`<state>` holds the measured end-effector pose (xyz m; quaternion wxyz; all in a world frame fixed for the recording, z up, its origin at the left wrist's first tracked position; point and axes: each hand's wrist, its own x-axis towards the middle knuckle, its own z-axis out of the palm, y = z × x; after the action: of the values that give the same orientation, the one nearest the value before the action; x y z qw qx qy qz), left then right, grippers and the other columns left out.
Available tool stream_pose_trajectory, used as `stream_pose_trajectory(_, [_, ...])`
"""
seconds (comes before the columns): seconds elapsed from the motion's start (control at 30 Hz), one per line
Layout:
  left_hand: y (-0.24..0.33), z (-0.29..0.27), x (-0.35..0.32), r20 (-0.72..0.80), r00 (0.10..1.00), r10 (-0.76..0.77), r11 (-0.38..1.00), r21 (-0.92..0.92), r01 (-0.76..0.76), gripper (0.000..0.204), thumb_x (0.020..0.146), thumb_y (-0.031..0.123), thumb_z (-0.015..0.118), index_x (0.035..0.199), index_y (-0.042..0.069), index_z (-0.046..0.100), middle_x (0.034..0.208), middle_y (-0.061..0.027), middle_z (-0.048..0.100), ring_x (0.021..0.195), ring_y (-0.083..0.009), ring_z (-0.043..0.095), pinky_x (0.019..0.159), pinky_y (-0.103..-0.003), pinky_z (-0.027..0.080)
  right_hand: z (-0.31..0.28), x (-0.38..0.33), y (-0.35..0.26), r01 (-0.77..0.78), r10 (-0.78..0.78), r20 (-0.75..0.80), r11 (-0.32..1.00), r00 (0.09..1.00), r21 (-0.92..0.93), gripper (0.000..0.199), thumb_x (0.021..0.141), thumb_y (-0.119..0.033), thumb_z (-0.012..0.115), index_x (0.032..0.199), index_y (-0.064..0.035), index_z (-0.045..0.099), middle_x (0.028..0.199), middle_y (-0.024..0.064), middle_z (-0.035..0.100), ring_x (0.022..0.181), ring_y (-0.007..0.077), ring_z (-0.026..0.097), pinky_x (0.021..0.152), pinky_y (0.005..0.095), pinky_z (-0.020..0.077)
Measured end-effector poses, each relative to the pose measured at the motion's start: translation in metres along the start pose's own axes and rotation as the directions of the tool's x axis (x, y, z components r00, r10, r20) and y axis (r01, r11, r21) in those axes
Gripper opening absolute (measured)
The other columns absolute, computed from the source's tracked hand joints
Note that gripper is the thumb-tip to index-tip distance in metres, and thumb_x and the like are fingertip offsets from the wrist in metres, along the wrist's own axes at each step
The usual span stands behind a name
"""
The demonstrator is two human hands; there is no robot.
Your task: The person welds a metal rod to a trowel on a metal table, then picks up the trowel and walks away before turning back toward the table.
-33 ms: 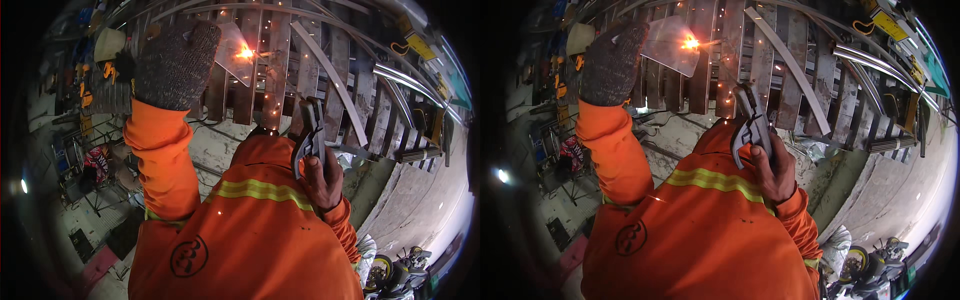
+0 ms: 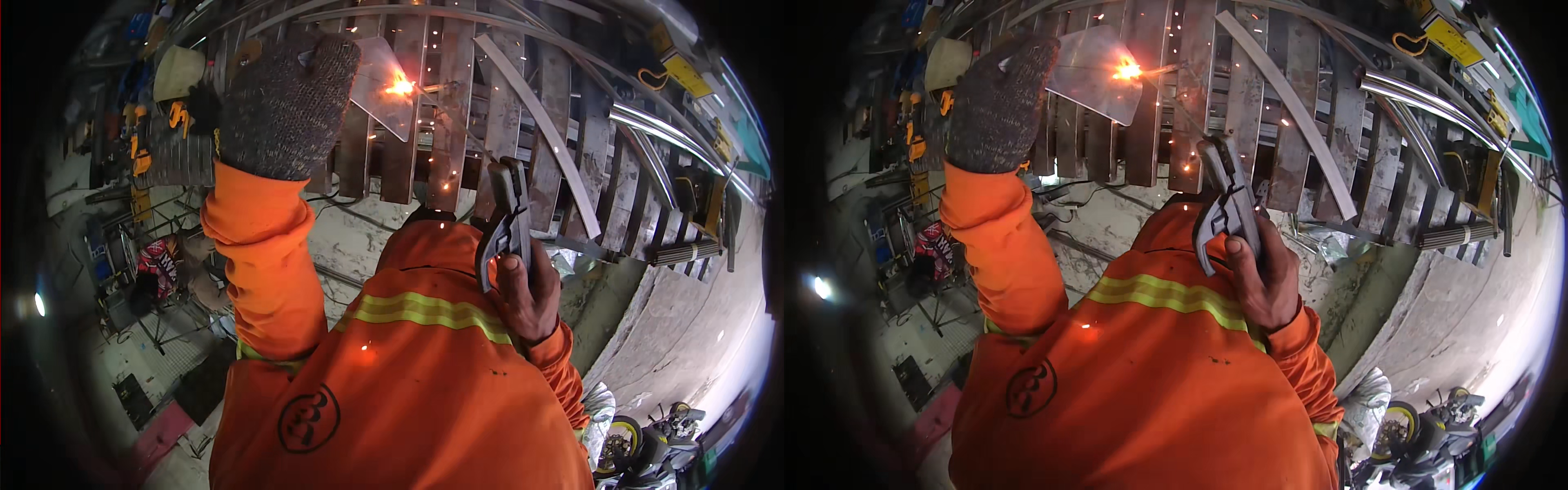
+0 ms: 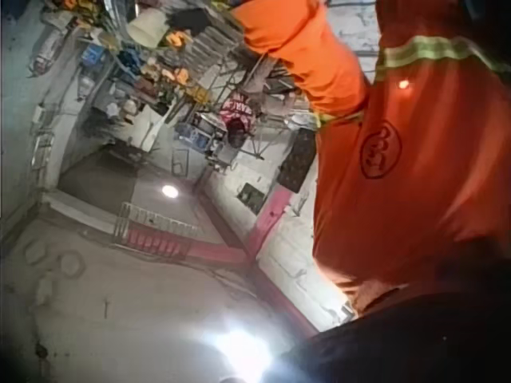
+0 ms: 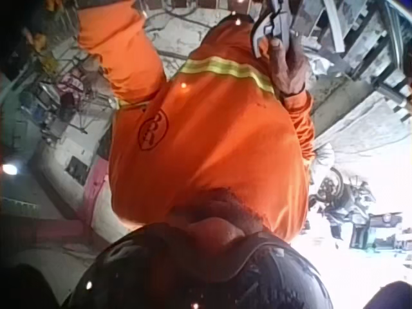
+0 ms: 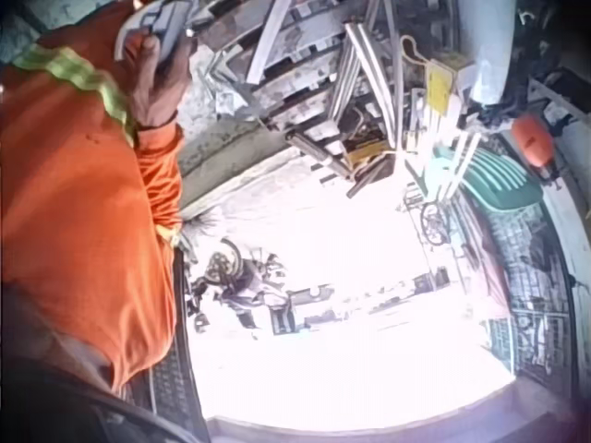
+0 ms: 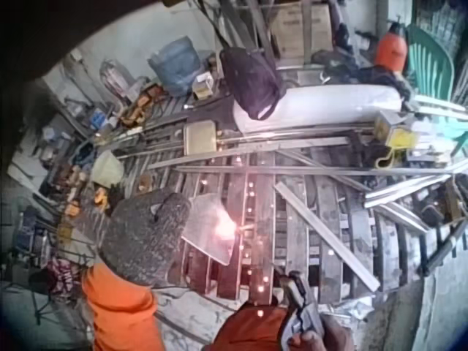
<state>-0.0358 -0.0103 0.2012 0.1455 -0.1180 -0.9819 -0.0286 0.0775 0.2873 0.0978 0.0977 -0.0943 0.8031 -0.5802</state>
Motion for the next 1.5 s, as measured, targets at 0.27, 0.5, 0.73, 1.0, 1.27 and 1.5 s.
stream_pose_trajectory(0.27, [-0.013,0.002,0.0,-0.01,0.972,0.234,0.96,0.159,-0.23,0.024,0.084,0.013,0.061,0.108,0.012,0.059,0.097,-0.0114,0.064,0.085,-0.0334,0.065,0.069,-0.045,0.053,-0.012,0.004,-0.01,-0.37,0.327,0.209,0.903,0.922,0.22,0.039,0.099,-0.034,0.058,0.114,0.0016,0.059,0.075,0.0098,0.062,0.065,0.0142,0.055,0.062,0.0301,0.0465])
stream_pose_trajectory(0.5, [-0.005,-0.002,0.001,0.015,0.993,0.115,0.992,0.054,-0.115,0.019,0.086,0.012,0.06,0.105,0.012,0.059,0.096,-0.0112,0.065,0.083,-0.0326,0.065,0.067,-0.044,0.053,-0.009,0.003,-0.002,-0.351,0.311,0.208,0.916,0.927,0.196,0.038,0.099,-0.032,0.059,0.117,0.0005,0.06,0.076,0.0064,0.062,0.068,0.011,0.056,0.063,0.0277,0.0466])
stream_pose_trajectory(0.73, [-0.026,0.004,-0.003,-0.065,0.954,0.292,0.936,0.225,-0.271,0.019,0.09,0.016,0.059,0.107,0.01,0.062,0.097,-0.0131,0.066,0.083,-0.0322,0.065,0.071,-0.042,0.052,-0.005,0.001,0.003,-0.329,0.286,0.191,0.91,0.939,0.251,0.035,0.099,-0.029,0.059,0.117,0.0004,0.06,0.072,0.0035,0.06,0.065,0.0084,0.052,0.059,0.0258,0.0445])
stream_pose_trajectory(1.0, [-0.025,0.007,-0.005,-0.085,0.945,0.316,0.92,0.269,-0.284,0.022,0.094,0.021,0.059,0.11,0.007,0.065,0.099,-0.0153,0.067,0.083,-0.0318,0.065,0.075,-0.038,0.051,-0.006,0.001,0.004,-0.348,0.308,0.197,0.911,0.931,0.22,0.037,0.099,-0.03,0.058,0.119,0.0015,0.059,0.075,0.0059,0.063,0.069,0.0089,0.056,0.064,0.0263,0.0472])
stream_pose_trajectory(1.27, [-0.011,0.001,0.001,-0.036,0.97,0.238,0.96,0.16,-0.23,0.02,0.082,0.009,0.06,0.102,0.012,0.058,0.093,-0.0114,0.064,0.079,-0.0339,0.065,0.065,-0.045,0.052,-0.002,0.001,0.002,-0.24,0.221,0.099,0.935,0.97,0.261,0.044,0.101,-0.041,0.05,0.111,0.002,0.056,0.06,-0.0025,0.048,0.05,0.005,0.041,0.047,0.0234,0.0314])
stream_pose_trajectory(1.5, [-0.01,-0.001,0.0,-0.009,0.974,0.227,0.96,0.169,-0.223,0.014,0.088,0.014,0.059,0.102,0.012,0.059,0.089,-0.0117,0.065,0.078,-0.0336,0.065,0.065,-0.045,0.052,-0.01,0.003,0.001,-0.383,0.335,0.22,0.895,0.916,0.231,0.041,0.099,-0.035,0.057,0.115,0.0026,0.06,0.074,0.0061,0.062,0.066,0.0108,0.054,0.062,0.0267,0.0457])
